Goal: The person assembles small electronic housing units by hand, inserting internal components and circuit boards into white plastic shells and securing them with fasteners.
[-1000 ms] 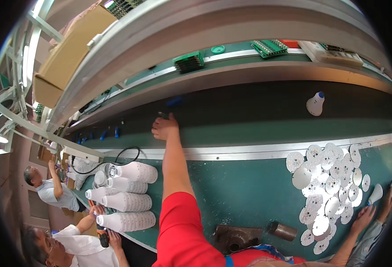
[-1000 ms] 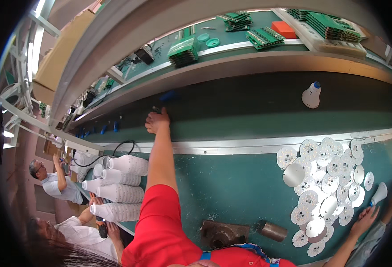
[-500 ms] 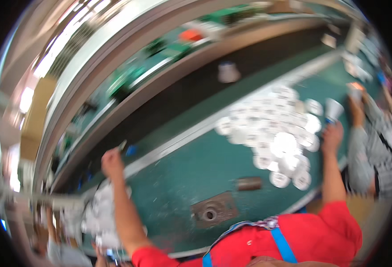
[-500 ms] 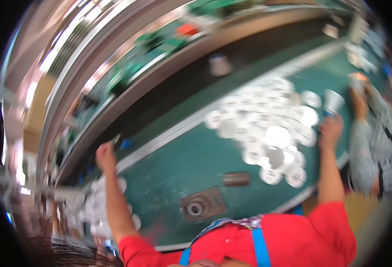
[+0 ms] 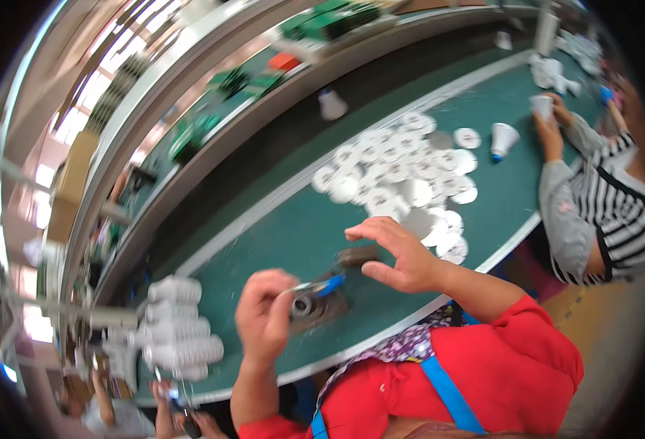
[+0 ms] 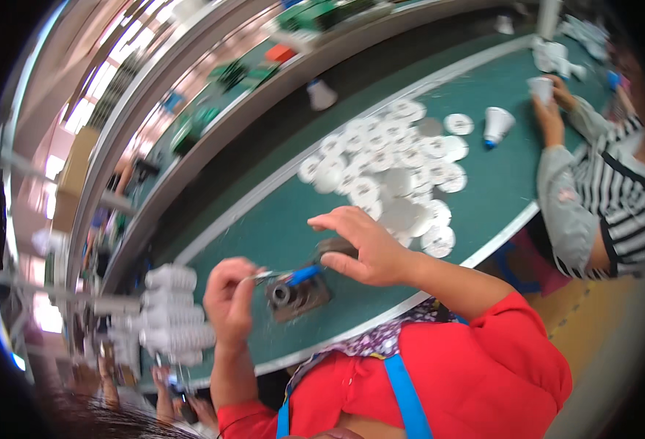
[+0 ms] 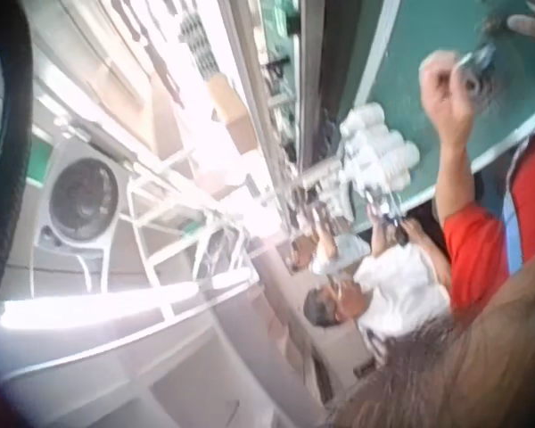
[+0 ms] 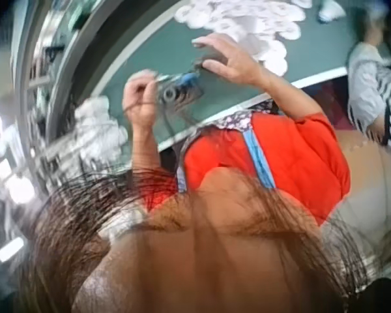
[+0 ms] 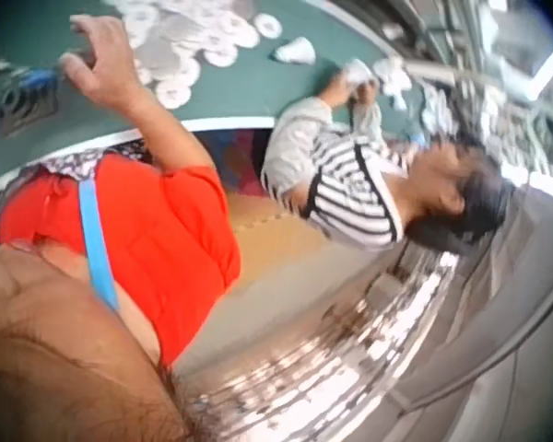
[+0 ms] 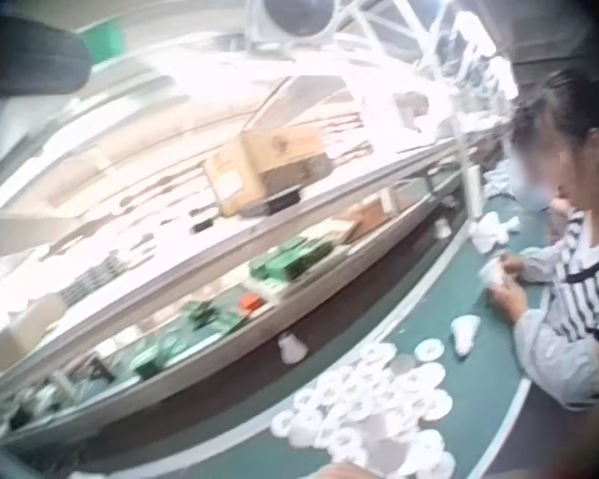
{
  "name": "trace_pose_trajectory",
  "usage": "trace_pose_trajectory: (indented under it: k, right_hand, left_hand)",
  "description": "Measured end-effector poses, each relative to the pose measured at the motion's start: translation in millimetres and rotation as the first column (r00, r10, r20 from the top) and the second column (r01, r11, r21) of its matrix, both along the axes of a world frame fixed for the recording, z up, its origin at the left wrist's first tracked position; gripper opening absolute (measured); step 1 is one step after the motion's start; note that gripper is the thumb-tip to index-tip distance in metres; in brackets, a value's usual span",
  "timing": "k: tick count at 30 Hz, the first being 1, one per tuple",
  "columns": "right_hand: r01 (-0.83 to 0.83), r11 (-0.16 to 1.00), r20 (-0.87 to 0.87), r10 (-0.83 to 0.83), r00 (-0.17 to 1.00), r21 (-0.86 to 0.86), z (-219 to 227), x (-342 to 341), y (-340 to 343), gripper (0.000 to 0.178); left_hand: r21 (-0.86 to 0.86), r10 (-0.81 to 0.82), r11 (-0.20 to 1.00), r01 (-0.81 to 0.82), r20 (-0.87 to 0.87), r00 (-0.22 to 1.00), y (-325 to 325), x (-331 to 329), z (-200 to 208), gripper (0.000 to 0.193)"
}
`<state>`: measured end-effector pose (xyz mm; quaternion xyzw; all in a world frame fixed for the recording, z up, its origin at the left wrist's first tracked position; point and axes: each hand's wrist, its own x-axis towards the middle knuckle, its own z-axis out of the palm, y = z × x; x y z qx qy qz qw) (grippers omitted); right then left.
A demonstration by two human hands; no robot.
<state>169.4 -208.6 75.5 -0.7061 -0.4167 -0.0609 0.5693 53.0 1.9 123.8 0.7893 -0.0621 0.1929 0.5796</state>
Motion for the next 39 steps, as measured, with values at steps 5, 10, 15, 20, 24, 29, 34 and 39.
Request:
trace_pose_trajectory:
  k: [5,10,15,20,24,29,34,39]
  right_hand:
    - [-0.513,0.832,-0.647,0.511,0.565,0.210,-3,-35,14,0.027]
    - [-0.541,0.743,-0.747,0.601,0.283,0.393,-16,-48,24,0.025]
    - [-0.513,0.858,-0.732,0.376,0.569,0.043,-18,-56,32,0.020]
    - [-0.405,0.910,-0.795,0.312,0.521,0.093,-33,-53,32,0.016]
    - [-0.241,0.952,-0.886,0.269,0.377,0.187,-42,-36,21,0.017]
    - [-0.056,0.949,-0.915,0.314,0.252,0.310,-45,-25,11,0.018]
    - [-0.067,0.959,-0.929,0.282,0.239,0.274,-46,-25,9,0.018]
    - [-0.046,0.967,-0.924,0.255,0.285,0.252,-52,-20,11,0.018]
  left_hand:
    - [-0.314,0.052,0.944,-0.102,-0.163,0.985,-25,-11,-18,0.004]
    - [-0.718,-0.072,0.686,-0.118,-0.228,0.971,-25,-28,-48,0.003]
    - [-0.747,0.004,0.639,-0.183,-0.235,0.972,-21,-43,-62,0.003]
    - [-0.579,0.286,0.703,-0.413,-0.301,0.910,3,-60,-69,0.009]
    - [-0.298,0.557,0.688,-0.662,-0.368,0.745,48,-81,-104,0.014]
    - [0.206,0.646,0.763,-0.613,-0.285,0.708,59,-76,-109,0.027]
    - [0.391,0.869,0.256,-0.884,0.308,0.388,110,-99,-95,0.030]
    - [0.116,0.939,-0.131,-0.984,0.332,-0.086,145,-163,-93,0.047]
